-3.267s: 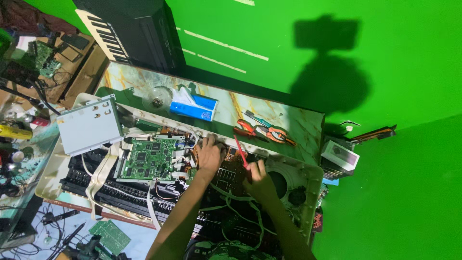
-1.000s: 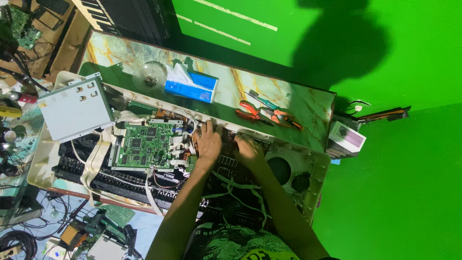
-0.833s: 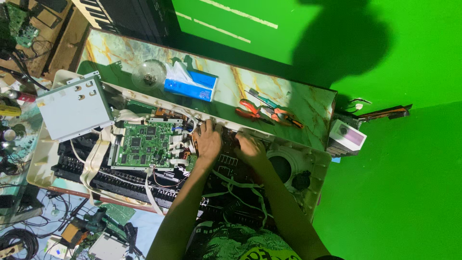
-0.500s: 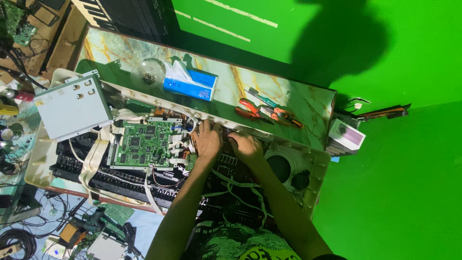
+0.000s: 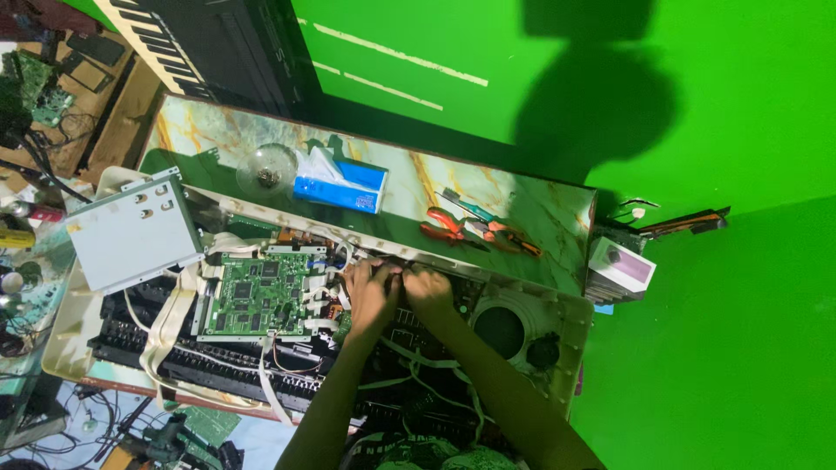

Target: The person uses a screwdriver to remove screws from circuit boards and internal components of an opened electronic keyboard, handling wires and metal parts.

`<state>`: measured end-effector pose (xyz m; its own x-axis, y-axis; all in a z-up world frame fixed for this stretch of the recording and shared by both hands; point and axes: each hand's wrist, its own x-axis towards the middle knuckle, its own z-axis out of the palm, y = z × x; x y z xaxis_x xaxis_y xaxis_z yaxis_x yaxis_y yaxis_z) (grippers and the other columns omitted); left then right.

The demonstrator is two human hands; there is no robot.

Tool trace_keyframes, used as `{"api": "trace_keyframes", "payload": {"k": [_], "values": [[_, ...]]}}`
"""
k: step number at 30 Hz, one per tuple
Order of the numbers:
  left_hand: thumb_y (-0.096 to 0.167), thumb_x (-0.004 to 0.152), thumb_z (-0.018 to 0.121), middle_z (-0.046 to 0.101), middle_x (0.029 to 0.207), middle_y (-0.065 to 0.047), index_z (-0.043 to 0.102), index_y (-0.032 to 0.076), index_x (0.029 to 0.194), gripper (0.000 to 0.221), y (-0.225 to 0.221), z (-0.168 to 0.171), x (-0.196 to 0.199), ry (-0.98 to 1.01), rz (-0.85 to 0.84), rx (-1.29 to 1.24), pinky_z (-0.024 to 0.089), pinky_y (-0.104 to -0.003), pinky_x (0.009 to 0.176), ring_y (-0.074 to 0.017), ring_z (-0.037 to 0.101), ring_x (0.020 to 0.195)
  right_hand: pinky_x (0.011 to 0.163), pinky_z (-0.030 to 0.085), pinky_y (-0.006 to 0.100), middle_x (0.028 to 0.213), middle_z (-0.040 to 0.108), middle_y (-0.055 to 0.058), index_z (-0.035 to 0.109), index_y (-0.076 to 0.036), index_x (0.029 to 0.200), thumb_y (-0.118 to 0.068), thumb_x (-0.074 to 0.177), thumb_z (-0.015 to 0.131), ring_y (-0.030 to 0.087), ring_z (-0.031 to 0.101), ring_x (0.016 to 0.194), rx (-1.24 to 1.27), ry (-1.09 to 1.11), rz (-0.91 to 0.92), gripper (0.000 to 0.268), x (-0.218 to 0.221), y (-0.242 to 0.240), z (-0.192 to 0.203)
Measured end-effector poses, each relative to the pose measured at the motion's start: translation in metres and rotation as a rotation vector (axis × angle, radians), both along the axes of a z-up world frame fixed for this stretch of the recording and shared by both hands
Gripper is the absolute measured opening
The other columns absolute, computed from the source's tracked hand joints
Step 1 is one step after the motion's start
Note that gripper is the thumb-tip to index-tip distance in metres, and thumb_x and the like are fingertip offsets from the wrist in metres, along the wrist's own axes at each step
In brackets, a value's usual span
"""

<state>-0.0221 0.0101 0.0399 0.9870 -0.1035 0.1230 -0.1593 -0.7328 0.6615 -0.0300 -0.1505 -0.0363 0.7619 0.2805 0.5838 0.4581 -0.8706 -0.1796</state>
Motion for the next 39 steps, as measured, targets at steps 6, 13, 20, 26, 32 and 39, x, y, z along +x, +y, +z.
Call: {"api": "trace_keyframes", "payload": {"k": [6,13,20,26,32,39], "values": [[0.022,0.089,0.066,0.061,0.122,-0.016,0.075,0.009,0.11,0.026,-0.001,0.009,-0.003,-0.037,-0.031,0.087,0.026,-0.053,0.112,-0.0326,0.05,0.125,0.06,0.045,0.035,0.077,0.054,0.002,0.057,-0.016,0.083,-0.014,0.081,0.065,0.019,0.056,0.066,0.024,-0.093,0.084,0.008,0.008,0.006,0.001],[0.01,0.094,0.054,0.058,0.132,-0.021,0.068,0.006,0.125,0.034,-0.004,-0.001,0.0,0.094,-0.084,0.186,0.031,-0.058,0.113,-0.038,0.048,0.128,0.063,0.051,0.038,0.084,0.061,0.008,0.062,-0.013,0.091,-0.018,0.08,0.067,0.023,0.064,0.07,-0.026,0.097,0.1,0.013,0.005,0.004,-0.022],[0.012,0.09,0.061,0.064,0.128,-0.018,0.071,0.006,0.115,0.028,-0.014,-0.004,-0.004,-0.226,-0.082,0.097,0.035,-0.06,0.111,-0.0365,0.057,0.124,0.072,0.057,0.042,0.109,0.071,0.018,0.066,-0.004,0.115,-0.017,0.083,0.063,0.032,0.071,0.085,0.11,0.281,0.044,0.035,0.003,-0.008,-0.018],[0.011,0.096,0.061,0.069,0.121,-0.018,0.071,0.003,0.118,0.026,-0.013,0.012,-0.003,-0.136,-0.086,-0.121,0.047,-0.046,0.102,-0.0349,0.062,0.115,0.073,0.057,0.046,0.093,0.07,0.017,0.065,0.0,0.122,-0.02,0.1,0.061,0.035,0.07,0.08,0.182,0.195,0.009,0.03,-0.002,-0.009,0.003],[0.013,0.089,0.067,0.071,0.108,-0.014,0.074,0.005,0.108,0.021,-0.002,0.038,-0.012,-0.127,-0.128,-0.103,0.047,-0.047,0.098,-0.0346,0.062,0.106,0.069,0.054,0.052,0.088,0.07,0.02,0.066,-0.01,0.101,-0.025,0.094,0.062,0.043,0.068,0.077,0.437,0.551,-0.096,0.017,-0.006,-0.003,0.092],[0.011,0.084,0.07,0.071,0.102,-0.012,0.075,0.007,0.103,0.02,0.009,0.058,-0.037,-0.15,-0.135,-0.058,0.044,-0.048,0.092,-0.0354,0.062,0.105,0.067,0.053,0.052,0.086,0.068,0.023,0.061,-0.005,0.098,-0.02,0.091,0.062,0.046,0.066,0.078,0.539,0.494,-0.065,0.017,-0.032,0.009,0.122]]}}
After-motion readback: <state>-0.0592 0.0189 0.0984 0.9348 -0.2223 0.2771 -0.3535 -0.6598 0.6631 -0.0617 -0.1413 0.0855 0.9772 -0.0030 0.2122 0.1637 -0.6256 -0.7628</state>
